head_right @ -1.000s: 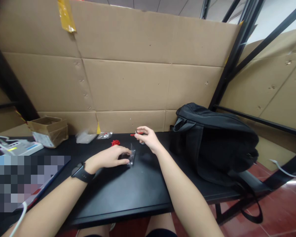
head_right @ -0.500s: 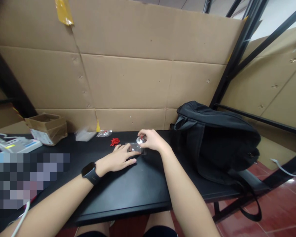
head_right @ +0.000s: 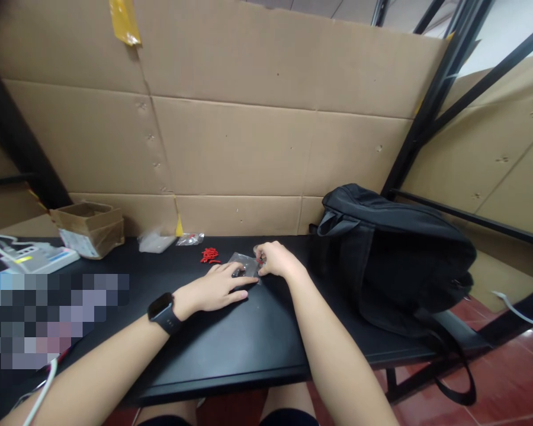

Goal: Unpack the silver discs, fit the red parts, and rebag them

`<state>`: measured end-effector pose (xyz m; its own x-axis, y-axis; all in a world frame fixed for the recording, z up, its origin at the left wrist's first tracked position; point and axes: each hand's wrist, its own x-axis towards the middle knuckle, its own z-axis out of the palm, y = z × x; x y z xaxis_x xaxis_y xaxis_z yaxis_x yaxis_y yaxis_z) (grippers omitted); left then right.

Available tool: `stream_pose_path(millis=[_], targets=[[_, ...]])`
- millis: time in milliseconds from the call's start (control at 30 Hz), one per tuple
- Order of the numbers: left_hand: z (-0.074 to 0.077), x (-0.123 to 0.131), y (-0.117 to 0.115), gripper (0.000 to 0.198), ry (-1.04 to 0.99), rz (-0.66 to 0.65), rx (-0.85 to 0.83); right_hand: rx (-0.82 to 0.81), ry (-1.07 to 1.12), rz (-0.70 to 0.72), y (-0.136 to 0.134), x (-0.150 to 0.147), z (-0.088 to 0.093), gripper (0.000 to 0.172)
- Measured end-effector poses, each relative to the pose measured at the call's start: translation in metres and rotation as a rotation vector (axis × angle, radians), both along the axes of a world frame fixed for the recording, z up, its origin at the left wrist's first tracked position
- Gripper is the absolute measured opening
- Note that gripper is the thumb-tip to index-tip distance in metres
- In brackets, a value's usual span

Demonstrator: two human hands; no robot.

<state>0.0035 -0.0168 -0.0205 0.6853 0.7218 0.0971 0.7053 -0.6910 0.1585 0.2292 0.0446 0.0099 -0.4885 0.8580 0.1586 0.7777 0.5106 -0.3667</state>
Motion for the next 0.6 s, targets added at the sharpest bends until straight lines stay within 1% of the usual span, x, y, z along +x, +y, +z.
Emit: stream_pose_path(millis=[167, 300, 433, 600], targets=[[-0.001, -0.001, 0.001, 0.049, -0.002, 0.023, -0.042, 0.002, 0.044, -0.013, 0.003, -0.006, -0.006, 0.028], [-0.002, -0.002, 0.002, 0.049, -0.022, 0.032, -0.07, -0.069, 0.046, -0.04, 0.006, 0.002, -0.004, 0.025], [-0.004, -0.002, 0.003, 0.052, -0.021, 0.022, -0.1, -0.161, 0.068, 0.019, 0.009, 0.011, -0.002, 0.021], [-0.004, -0.004, 0.005, 0.054, -0.015, 0.015, -0.148, -0.19, 0.168, 0.078, 0.009, 0.004, -0.005, 0.017]])
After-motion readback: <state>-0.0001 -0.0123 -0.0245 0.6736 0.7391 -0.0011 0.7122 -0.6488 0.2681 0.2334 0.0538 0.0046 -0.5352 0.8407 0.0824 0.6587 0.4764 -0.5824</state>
